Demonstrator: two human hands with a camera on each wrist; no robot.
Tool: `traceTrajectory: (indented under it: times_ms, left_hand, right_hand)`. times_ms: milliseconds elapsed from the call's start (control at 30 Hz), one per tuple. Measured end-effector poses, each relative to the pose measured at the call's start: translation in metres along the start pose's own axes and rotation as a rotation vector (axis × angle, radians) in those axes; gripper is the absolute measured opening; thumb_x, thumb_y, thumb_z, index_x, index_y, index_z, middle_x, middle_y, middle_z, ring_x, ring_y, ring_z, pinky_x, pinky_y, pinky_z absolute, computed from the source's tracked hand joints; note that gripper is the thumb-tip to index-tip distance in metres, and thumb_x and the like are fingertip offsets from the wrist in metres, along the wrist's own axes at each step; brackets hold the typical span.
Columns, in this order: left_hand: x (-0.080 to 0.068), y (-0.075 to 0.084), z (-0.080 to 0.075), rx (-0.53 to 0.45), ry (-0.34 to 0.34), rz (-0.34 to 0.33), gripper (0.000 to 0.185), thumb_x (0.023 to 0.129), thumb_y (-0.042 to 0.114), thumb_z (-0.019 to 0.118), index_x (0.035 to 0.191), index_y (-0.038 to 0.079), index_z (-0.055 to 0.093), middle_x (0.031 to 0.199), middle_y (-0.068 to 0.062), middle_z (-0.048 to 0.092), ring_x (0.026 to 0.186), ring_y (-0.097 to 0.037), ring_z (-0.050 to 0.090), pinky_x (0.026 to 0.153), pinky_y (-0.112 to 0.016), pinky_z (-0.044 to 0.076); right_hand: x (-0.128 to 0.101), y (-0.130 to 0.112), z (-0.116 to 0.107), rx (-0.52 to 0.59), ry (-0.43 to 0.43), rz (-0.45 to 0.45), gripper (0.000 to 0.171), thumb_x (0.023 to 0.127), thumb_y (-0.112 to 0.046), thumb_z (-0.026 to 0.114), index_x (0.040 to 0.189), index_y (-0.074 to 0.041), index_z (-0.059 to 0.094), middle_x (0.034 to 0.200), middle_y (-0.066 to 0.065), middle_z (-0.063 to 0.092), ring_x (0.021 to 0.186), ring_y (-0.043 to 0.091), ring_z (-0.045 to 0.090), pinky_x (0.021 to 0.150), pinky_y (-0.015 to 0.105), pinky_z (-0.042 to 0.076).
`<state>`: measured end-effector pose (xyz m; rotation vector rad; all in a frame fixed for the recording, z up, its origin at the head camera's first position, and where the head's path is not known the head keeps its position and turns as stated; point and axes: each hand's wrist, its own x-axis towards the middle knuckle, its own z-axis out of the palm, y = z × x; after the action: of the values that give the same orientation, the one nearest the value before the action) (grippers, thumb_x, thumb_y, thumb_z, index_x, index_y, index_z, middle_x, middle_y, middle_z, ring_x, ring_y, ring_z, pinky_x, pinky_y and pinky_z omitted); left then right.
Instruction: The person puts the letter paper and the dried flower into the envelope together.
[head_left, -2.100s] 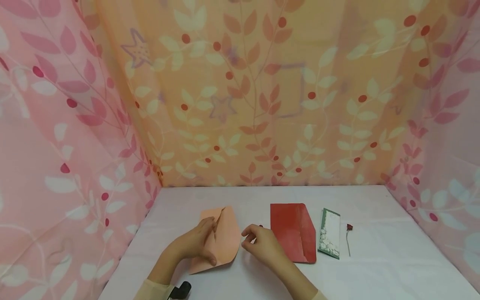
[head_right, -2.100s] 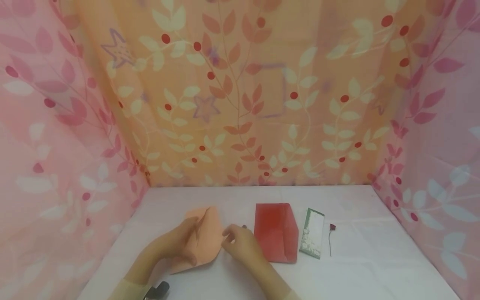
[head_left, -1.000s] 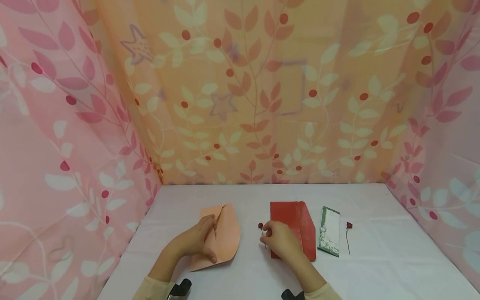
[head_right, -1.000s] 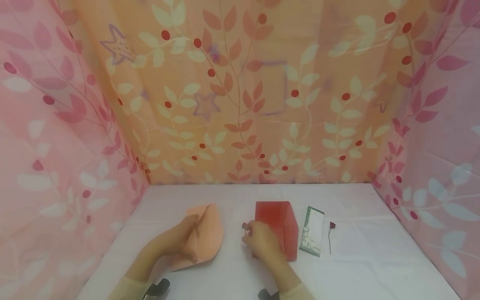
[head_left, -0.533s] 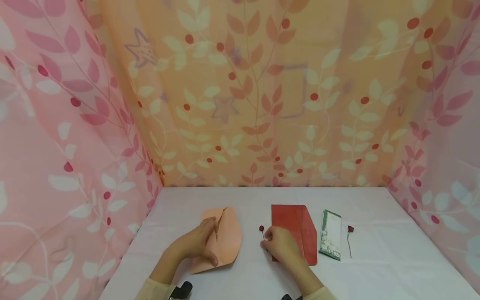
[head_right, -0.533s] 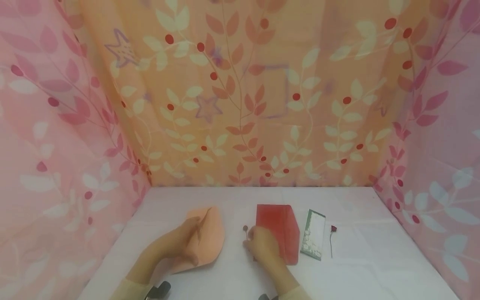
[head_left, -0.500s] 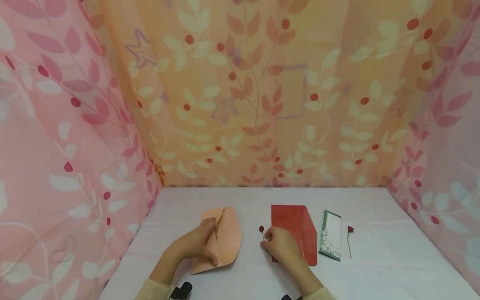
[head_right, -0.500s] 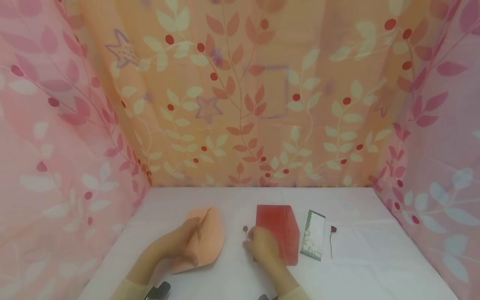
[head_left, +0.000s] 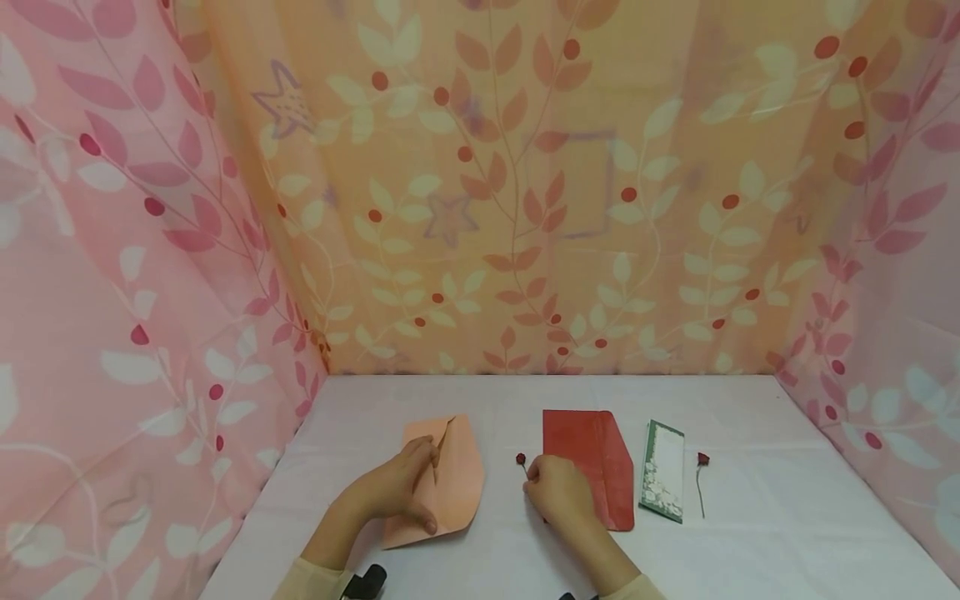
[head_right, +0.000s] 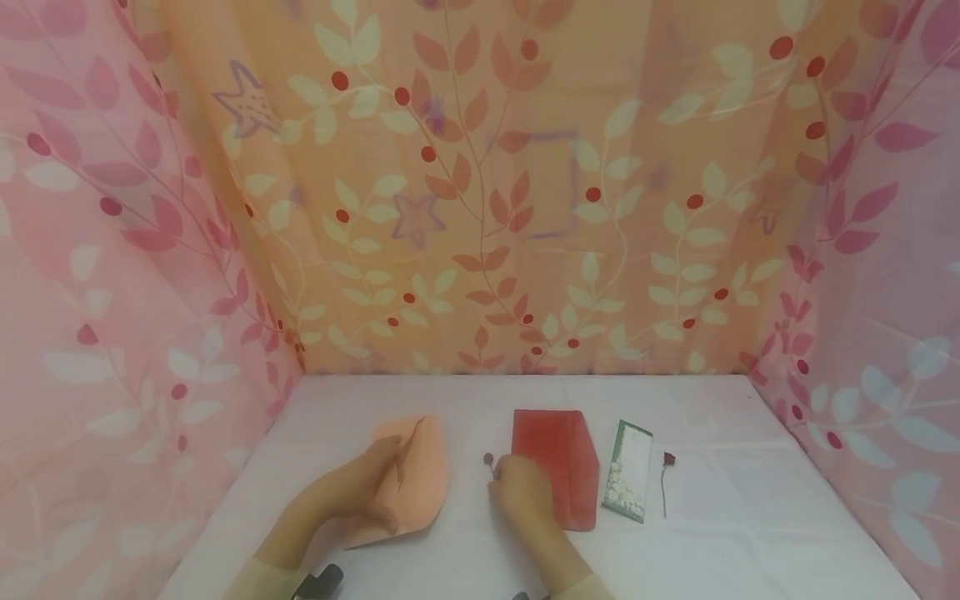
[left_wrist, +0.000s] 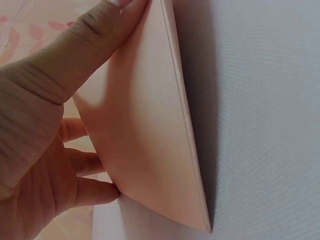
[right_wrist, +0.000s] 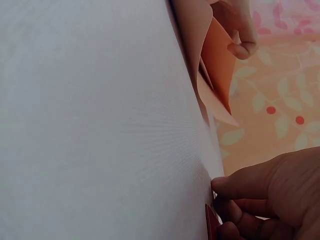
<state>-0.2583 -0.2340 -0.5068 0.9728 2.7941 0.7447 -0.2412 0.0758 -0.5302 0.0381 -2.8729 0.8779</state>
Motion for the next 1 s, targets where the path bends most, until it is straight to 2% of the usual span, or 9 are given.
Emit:
traceTrajectory:
  times_ms: [267, 400, 567, 733, 1000]
  left_hand:
    - [0.003, 0.000, -0.003, 0.017, 0.003, -0.002, 0.089, 0.054, 0.061, 0.091, 0.115, 0.016, 0.044, 0.155, -0.022, 0.037, 0.144, -0.044, 0.040, 0.111, -0.056, 0.043]
    - [0.003, 0.001, -0.002, -0.005, 0.004, -0.012, 0.088, 0.054, 0.059, 0.092, 0.115, 0.016, 0.045, 0.155, -0.024, 0.036, 0.145, -0.044, 0.039, 0.112, -0.057, 0.041]
    - [0.002, -0.001, 0.003, -0.003, 0.000, -0.015, 0.089, 0.054, 0.063, 0.090, 0.114, 0.017, 0.044, 0.156, -0.023, 0.036, 0.144, -0.042, 0.040, 0.111, -0.056, 0.043]
    - [0.004, -0.004, 0.003, 0.014, 0.008, -0.010, 0.089, 0.054, 0.065, 0.089, 0.115, 0.018, 0.044, 0.155, -0.021, 0.037, 0.143, -0.041, 0.042, 0.111, -0.055, 0.043]
    - [0.002, -0.001, 0.001, -0.003, -0.005, -0.037, 0.089, 0.054, 0.063, 0.090, 0.115, 0.018, 0.044, 0.157, -0.025, 0.034, 0.144, -0.044, 0.040, 0.111, -0.056, 0.043]
  right_hand:
    - [0.000, -0.005, -0.003, 0.015, 0.054, -0.025, 0.007, 0.081, -0.007, 0.074, 0.079, -0.014, 0.074, 0.071, -0.003, 0.067, 0.058, 0.011, 0.053, 0.049, 0.028, 0.043]
    - [-0.001, -0.006, -0.006, 0.050, 0.021, 0.007, 0.007, 0.082, -0.006, 0.072, 0.082, -0.013, 0.075, 0.074, -0.003, 0.067, 0.055, 0.011, 0.053, 0.047, 0.028, 0.043]
    - [-0.003, -0.008, -0.011, 0.091, 0.003, 0.026, 0.009, 0.081, -0.007, 0.070, 0.084, -0.013, 0.075, 0.077, -0.004, 0.068, 0.062, 0.012, 0.055, 0.050, 0.028, 0.044]
    - [0.000, -0.011, -0.016, 0.182, -0.012, 0.029, 0.008, 0.082, -0.008, 0.071, 0.086, -0.013, 0.076, 0.075, -0.004, 0.066, 0.063, 0.013, 0.055, 0.053, 0.028, 0.046]
    - [0.005, -0.011, -0.016, 0.358, -0.087, 0.035, 0.007, 0.086, -0.014, 0.076, 0.093, -0.013, 0.077, 0.076, -0.004, 0.068, 0.063, 0.014, 0.059, 0.056, 0.029, 0.050]
